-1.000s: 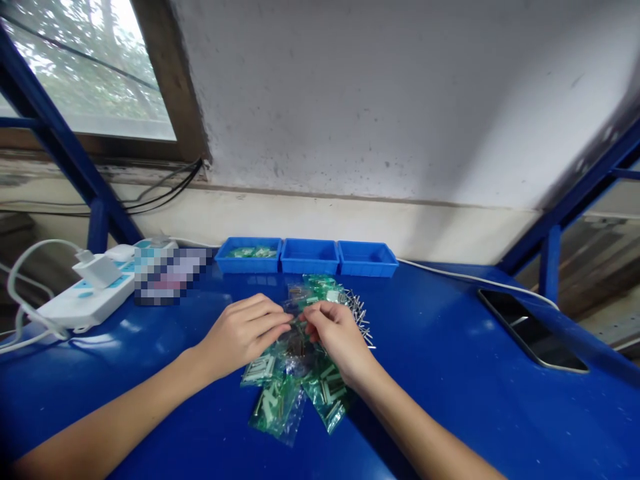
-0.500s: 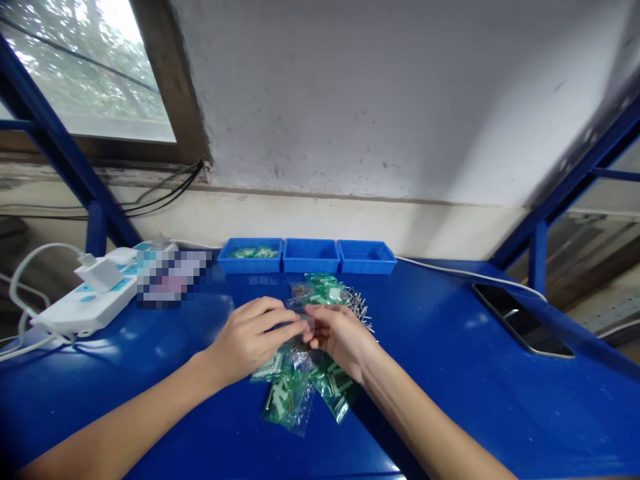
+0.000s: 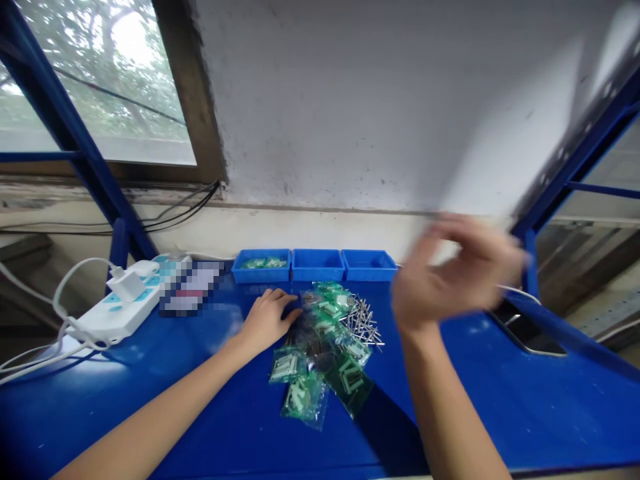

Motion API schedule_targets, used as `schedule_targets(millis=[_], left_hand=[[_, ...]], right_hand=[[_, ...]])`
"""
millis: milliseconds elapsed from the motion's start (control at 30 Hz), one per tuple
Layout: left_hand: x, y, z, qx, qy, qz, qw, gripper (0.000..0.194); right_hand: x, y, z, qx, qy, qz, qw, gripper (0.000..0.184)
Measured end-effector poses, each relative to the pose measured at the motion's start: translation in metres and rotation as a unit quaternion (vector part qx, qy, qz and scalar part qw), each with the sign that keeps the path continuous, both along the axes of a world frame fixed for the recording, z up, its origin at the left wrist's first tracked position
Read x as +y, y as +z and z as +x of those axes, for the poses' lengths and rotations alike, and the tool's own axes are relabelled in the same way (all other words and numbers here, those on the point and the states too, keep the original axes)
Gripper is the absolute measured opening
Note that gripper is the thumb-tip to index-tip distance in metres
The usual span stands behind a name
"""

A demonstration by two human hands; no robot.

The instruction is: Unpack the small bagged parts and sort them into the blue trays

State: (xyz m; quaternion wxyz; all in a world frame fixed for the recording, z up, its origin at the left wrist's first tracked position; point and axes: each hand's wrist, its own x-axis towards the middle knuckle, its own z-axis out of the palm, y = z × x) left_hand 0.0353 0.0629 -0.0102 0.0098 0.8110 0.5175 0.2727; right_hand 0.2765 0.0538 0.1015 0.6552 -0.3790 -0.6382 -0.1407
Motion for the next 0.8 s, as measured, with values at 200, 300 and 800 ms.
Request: schedule_targets(millis=[200, 300, 800], left_hand=[[0.002, -0.003, 0.008, -0.047, -0.004, -0.028, 0.999, 0.008], [-0.008, 0.007, 0.004, -0.098, 0.004, -0.004, 0.995, 0.009], [-0.022, 0.026, 0.004, -0.345, -0.085, -0.214, 0.910, 0.043]], right_hand=[[0.015, -0.061, -0.047, -0.209, -0.043, -0.307, 0.927, 0.024], [0.007, -0.073, -0.055, -0.100, 0.029, -0.429, 0.897, 0.045], [-0.010, -0.087, -0.062, -0.089, 0.189, -0.253, 0.945, 0.016]])
